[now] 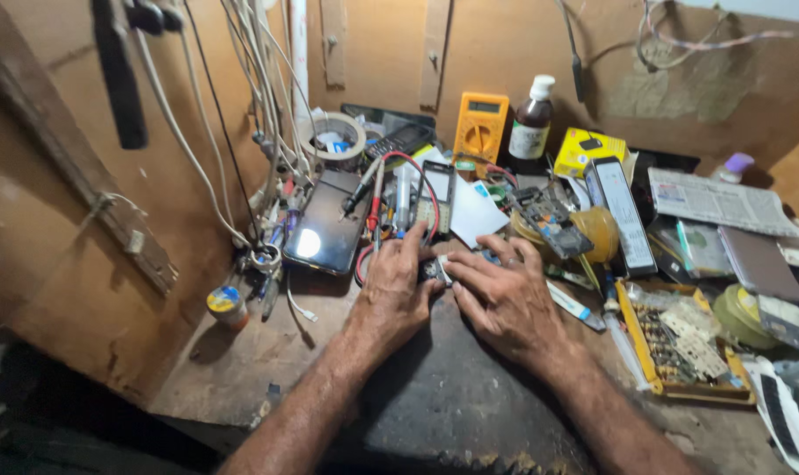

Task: The person disassembles a feature phone, removes the battery, and reassembles the device. They then connect a charging cable and use multimeter probes to test the battery terminals. The phone is handled throughout the process on a cluttered workbench.

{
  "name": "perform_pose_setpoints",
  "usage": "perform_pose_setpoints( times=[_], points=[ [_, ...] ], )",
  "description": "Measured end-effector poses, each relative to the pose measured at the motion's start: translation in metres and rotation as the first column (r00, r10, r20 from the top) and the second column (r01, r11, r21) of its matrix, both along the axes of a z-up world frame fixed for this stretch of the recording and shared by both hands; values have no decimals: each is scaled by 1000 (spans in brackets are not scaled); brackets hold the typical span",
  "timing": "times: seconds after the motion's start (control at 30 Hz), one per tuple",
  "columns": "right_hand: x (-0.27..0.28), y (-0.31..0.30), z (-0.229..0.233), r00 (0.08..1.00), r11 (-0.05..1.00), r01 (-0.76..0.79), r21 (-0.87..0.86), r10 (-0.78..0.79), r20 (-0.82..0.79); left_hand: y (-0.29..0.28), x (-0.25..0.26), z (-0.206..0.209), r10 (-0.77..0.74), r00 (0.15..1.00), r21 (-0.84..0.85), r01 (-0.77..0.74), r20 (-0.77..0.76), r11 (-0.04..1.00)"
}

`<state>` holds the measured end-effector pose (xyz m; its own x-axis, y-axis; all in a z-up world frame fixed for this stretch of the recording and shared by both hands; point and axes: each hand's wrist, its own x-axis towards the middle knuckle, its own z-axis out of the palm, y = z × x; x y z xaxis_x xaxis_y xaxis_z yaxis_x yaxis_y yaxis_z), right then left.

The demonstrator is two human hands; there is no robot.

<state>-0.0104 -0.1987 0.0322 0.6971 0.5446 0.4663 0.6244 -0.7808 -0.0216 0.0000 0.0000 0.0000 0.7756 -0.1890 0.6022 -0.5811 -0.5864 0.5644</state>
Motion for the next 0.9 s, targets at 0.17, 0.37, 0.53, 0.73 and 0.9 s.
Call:
perform_pose_setpoints(
  times=[0.17,0.37,0.53,0.73,0.9],
  points=[
    [2,-4,-6,996,984,-81,158,85,-14,0,-3,8,4,998,0,-4,-60,1000],
    [3,-10,-3,997,891,27,452,9,-79,2,-4,12,-20,999,-8,20,-27,1000],
    [0,-12,-3,998,886,37,461,-8,-65,3,-5,12,-42,999,16,43,-16,999],
    [-3,-5,0,998,951,4,308,-22,55,1,-9,13,-42,990,126,25,136,992],
    [-5,-1,-1,992,985,77,152,-92,89,-2,-11,12,-17,995,160,1,102,987]
  ],
)
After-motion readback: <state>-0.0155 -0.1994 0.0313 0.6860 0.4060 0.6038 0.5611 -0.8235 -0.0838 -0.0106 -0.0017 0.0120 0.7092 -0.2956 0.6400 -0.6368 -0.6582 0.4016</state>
